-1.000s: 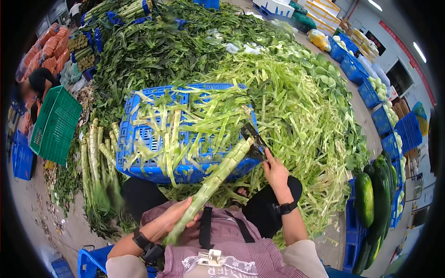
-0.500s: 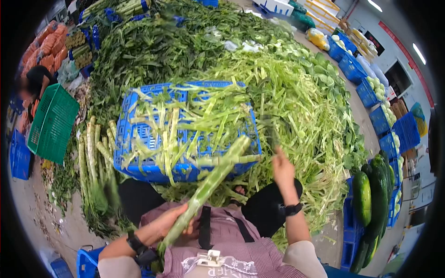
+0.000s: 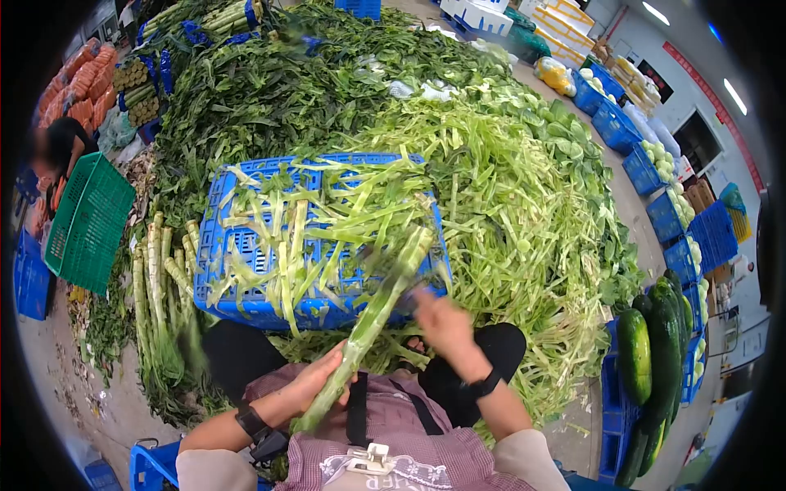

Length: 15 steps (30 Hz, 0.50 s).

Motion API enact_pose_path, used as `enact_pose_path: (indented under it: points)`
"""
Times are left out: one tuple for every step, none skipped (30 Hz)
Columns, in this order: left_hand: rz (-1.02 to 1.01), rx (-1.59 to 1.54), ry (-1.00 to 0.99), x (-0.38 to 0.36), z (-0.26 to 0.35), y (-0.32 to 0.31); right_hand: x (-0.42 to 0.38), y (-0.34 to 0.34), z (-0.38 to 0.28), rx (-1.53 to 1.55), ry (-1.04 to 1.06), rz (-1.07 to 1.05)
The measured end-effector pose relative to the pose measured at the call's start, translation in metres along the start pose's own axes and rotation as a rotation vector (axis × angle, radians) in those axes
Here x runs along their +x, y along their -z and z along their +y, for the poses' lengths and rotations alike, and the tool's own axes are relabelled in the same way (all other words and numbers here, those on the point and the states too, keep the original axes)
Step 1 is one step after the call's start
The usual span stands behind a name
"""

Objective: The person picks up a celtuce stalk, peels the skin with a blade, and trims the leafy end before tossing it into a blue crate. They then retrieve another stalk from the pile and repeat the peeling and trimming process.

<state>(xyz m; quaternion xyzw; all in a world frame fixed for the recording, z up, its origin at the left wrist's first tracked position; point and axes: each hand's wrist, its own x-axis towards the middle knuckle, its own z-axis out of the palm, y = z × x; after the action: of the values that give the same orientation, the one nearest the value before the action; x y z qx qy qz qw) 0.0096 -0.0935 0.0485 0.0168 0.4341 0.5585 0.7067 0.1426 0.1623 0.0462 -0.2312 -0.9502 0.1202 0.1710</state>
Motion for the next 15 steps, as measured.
enact_pose_path:
  points:
    - [-0.008, -0.007, -0.057, 0.001, -0.001, 0.0, -0.01, 0.002, -0.023, 0.038, 0.172, -0.125]
    - [-0.048, -0.01, -0.041, 0.002, 0.002, 0.001, -0.012, 0.002, -0.031, 0.042, 0.231, -0.137]
    - [-0.046, -0.007, -0.034, 0.0, 0.004, 0.002, -0.015, 0.002, -0.034, 0.047, 0.291, -0.151]
    - [-0.051, 0.073, -0.054, -0.007, 0.006, 0.002, 0.001, 0.0, -0.017, -0.071, 0.126, -0.107]
    - [-0.058, 0.154, -0.077, -0.015, 0.01, -0.001, 0.026, -0.005, 0.021, -0.191, -0.037, -0.062]
    - [-0.058, 0.158, -0.078, -0.02, 0.011, -0.004, 0.039, -0.018, 0.092, -0.109, -0.376, -0.124]
    - [-0.021, 0.193, -0.089, -0.024, 0.009, -0.007, 0.044, -0.009, 0.13, -0.07, -0.671, -0.028]
    - [0.018, 0.23, -0.098, -0.027, 0.008, -0.007, 0.036, 0.001, 0.14, -0.002, -0.654, 0.108]
    - [-0.021, 0.207, -0.131, -0.023, 0.003, -0.001, 0.035, 0.011, 0.142, 0.064, -0.623, 0.249]
    - [-0.04, 0.156, -0.087, -0.017, 0.005, 0.007, 0.036, 0.026, 0.116, 0.083, -0.54, 0.186]
    - [-0.057, 0.104, -0.024, -0.015, 0.005, 0.012, 0.027, 0.03, 0.079, 0.105, -0.476, 0.111]
    - [-0.046, 0.053, -0.016, -0.014, 0.013, 0.008, 0.015, 0.007, 0.061, 0.182, -0.155, 0.278]
    - [-0.039, 0.054, -0.019, -0.013, 0.014, 0.009, 0.006, 0.019, 0.019, 0.045, -0.085, 0.024]
    - [-0.024, 0.019, 0.032, -0.008, 0.014, 0.013, -0.006, 0.009, -0.013, -0.208, 0.099, -0.079]
    - [-0.009, -0.018, 0.087, -0.002, 0.012, 0.019, -0.017, 0.01, -0.031, 0.059, 0.289, -0.252]
